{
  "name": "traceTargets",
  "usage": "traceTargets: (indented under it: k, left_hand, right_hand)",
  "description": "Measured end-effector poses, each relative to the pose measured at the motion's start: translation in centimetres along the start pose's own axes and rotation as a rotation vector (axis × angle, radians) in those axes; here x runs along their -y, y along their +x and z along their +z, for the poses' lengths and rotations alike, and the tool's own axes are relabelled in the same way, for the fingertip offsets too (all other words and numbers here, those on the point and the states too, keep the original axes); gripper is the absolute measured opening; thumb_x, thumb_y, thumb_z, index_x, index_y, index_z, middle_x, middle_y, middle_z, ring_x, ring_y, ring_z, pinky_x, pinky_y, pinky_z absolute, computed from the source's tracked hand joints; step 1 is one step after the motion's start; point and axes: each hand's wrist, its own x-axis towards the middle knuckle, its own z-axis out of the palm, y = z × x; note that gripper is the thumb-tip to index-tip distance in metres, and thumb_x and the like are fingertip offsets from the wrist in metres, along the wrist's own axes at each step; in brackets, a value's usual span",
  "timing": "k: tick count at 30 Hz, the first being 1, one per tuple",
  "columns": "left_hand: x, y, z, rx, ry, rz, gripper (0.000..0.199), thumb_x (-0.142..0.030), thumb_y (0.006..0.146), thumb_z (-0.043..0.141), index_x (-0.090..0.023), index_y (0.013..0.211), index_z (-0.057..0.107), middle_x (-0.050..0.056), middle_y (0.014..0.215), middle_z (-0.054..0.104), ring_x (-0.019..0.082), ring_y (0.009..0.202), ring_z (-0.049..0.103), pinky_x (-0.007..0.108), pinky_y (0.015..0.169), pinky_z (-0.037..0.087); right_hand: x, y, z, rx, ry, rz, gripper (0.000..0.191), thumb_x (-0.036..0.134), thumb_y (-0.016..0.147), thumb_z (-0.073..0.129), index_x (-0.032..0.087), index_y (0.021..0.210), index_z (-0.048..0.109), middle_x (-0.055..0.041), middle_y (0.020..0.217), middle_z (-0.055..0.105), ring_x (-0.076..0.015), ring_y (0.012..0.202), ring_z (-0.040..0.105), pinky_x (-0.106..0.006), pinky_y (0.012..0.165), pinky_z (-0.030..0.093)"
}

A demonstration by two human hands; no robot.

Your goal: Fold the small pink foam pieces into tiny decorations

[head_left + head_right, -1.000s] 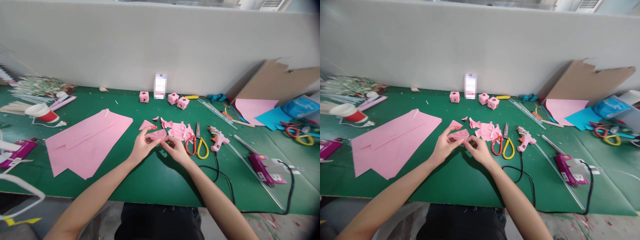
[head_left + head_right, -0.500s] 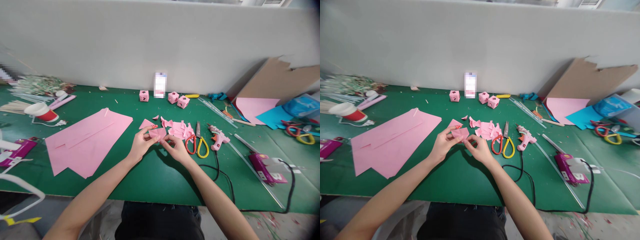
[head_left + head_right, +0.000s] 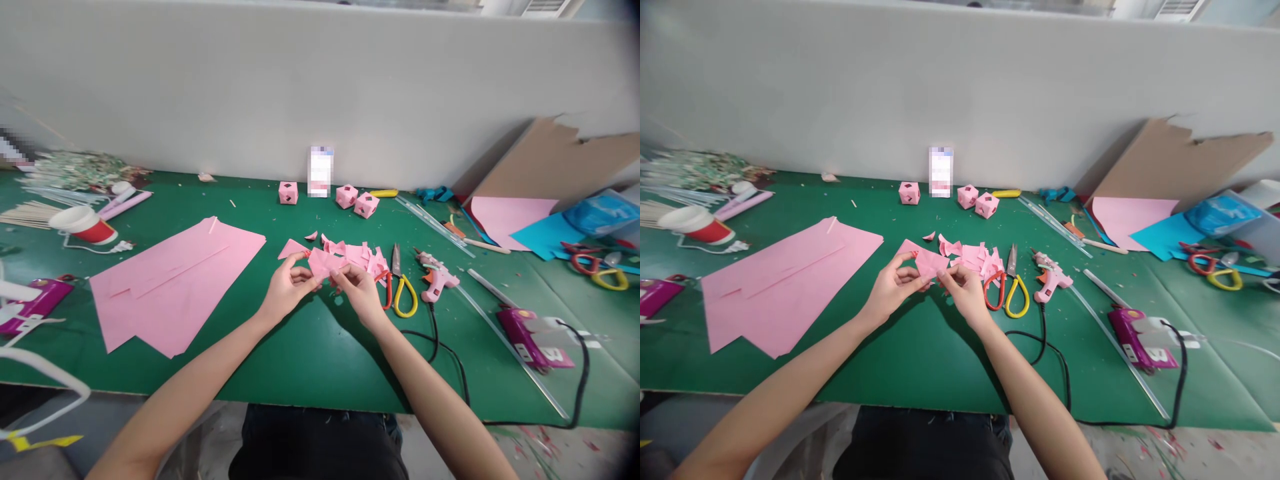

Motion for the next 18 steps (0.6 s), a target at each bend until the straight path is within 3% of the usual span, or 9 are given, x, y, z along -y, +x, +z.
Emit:
traceTargets:
  k: [4,10,18]
  left_hand:
    - [-0.04,-0.02,-0.06,0.004,-0.001,0.000,0.065,-0.035,0.070,0.081,-0.018,0.124,0.049,0.000,0.073,0.069,0.020,0.069,0.073,0.032,0.073,0.058]
    - [0.05,-0.18,-0.13,0.044,0.020,0.006,0.064,-0.037,0.073,0.079,-0.017,0.126,0.049,0.000,0.072,0.069,0.019,0.070,0.072,0.033,0.074,0.059]
    - [-0.01,0.03,-0.22,-0.015,0.052,0.075,0.055,-0.033,0.073,0.078,-0.018,0.121,0.054,0.004,0.085,0.071,0.019,0.083,0.071,0.032,0.081,0.058]
  right_hand:
    - [0.30,-0.01,0.02,0.002,0.029,0.036,0.037,0.055,0.073,0.074,0.020,0.074,0.063,-0.0017,0.069,0.064,-0.0154,0.064,0.060,-0.026,0.055,0.048]
    - [0.97,-0.12,0.16,0.129,-0.005,0.053,0.038,0.056,0.073,0.074,0.018,0.080,0.073,-0.0045,0.076,0.070,-0.0169,0.067,0.062,-0.027,0.056,0.048]
    - [0.48,-0.05,0.07,0.070,0.008,0.062,0.039,0.053,0.069,0.079,0.018,0.085,0.076,-0.0037,0.073,0.069,-0.0154,0.064,0.058,-0.028,0.056,0.047]
